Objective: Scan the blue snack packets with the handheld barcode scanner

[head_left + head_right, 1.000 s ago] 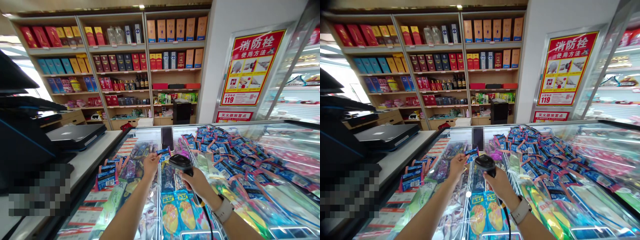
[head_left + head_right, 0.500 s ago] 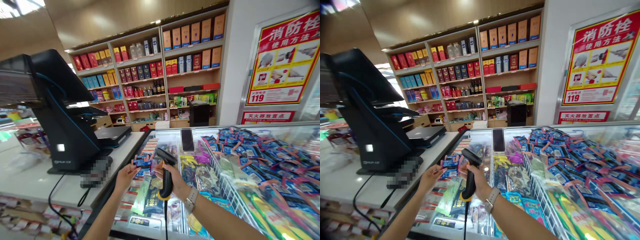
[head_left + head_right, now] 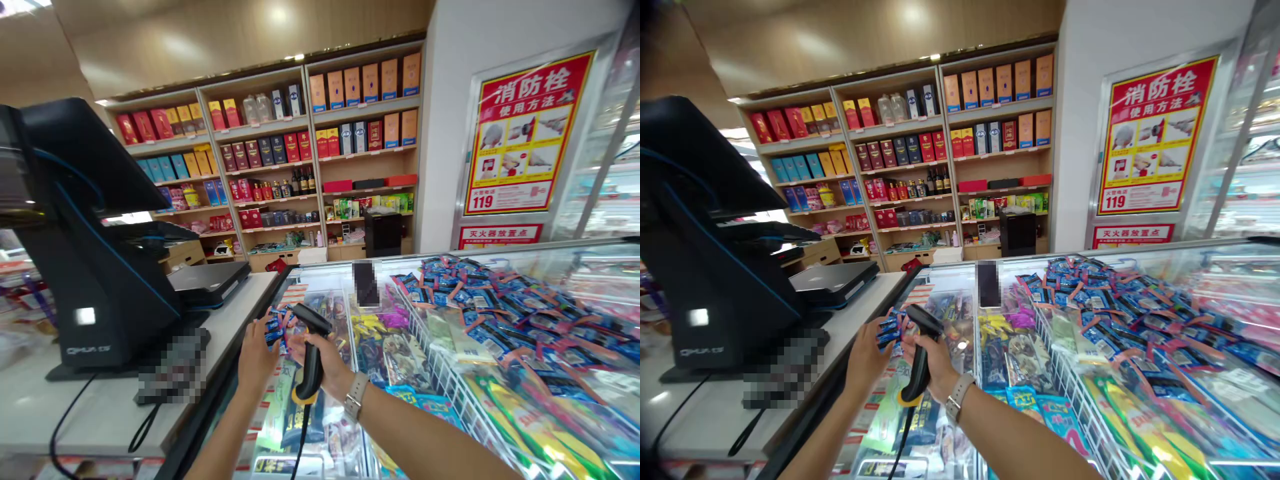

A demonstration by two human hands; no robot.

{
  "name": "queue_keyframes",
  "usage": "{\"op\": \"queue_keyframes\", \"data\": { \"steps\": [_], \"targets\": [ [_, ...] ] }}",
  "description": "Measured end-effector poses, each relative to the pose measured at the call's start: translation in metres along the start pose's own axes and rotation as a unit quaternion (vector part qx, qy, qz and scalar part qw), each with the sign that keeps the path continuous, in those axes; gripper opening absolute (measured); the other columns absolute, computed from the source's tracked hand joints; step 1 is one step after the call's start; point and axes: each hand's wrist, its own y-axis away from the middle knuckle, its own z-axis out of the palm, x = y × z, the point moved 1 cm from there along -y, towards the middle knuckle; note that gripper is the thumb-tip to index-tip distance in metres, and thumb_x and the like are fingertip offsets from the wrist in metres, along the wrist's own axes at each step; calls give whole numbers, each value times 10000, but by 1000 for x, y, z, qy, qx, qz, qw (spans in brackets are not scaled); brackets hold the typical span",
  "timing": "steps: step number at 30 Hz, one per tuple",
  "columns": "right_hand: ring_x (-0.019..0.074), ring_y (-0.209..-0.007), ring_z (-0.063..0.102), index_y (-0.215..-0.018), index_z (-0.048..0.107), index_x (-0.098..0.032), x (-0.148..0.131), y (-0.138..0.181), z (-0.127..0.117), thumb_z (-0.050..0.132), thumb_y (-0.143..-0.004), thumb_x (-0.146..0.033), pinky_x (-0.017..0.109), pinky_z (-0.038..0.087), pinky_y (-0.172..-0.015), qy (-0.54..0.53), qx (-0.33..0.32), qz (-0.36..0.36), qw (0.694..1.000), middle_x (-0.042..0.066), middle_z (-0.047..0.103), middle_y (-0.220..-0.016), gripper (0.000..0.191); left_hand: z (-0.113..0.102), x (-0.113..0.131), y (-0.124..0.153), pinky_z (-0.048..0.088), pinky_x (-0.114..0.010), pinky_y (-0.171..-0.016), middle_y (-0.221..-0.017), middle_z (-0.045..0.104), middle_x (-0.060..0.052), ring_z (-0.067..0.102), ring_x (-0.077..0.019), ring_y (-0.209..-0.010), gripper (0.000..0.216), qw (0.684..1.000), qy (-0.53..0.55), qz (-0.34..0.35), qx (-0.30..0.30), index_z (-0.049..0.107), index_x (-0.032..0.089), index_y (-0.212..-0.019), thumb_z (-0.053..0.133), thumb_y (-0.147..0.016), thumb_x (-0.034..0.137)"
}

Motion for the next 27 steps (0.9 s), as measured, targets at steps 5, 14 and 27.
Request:
{"op": "queue_keyframes", "data": {
  "steps": [5, 14, 27],
  "targets": [
    [231, -908, 684, -738, 639, -166, -93, 23, -66, 786, -548, -288, 329, 513, -877, 5, 78, -186, 979, 71, 726, -807, 270, 55, 78, -6, 466, -389, -869, -1012, 609, -68, 596, -238, -942, 304, 982, 120, 99, -104, 608, 230, -1029, 573, -735, 159],
    [210, -927, 675, -796, 647, -212, -223, 50, -198, 745, -563, -253, 262, 553, -761, 34, 260, -332, 906, 25, 726, -834, 256, 204, 233, -18, 425, -367, -941, -1042, 664, -107, 594, -241, -1034, 313, 923, 237, 157, -260, 670, 178, -1000, 548, -732, 72],
    [153, -561, 614, -712, 608, -199, -226, 39, -217, 736, -576, -306, 254, 500, -521, 25, 295, -208, 932, -5, 609, -579, 216, 289, 289, -78, 459, -306, -622, -372, 442, 40, 594, -234, -562, 353, 909, 237, 67, -335, 499, 230, -377, 831, -311, 127]
  ]
}}
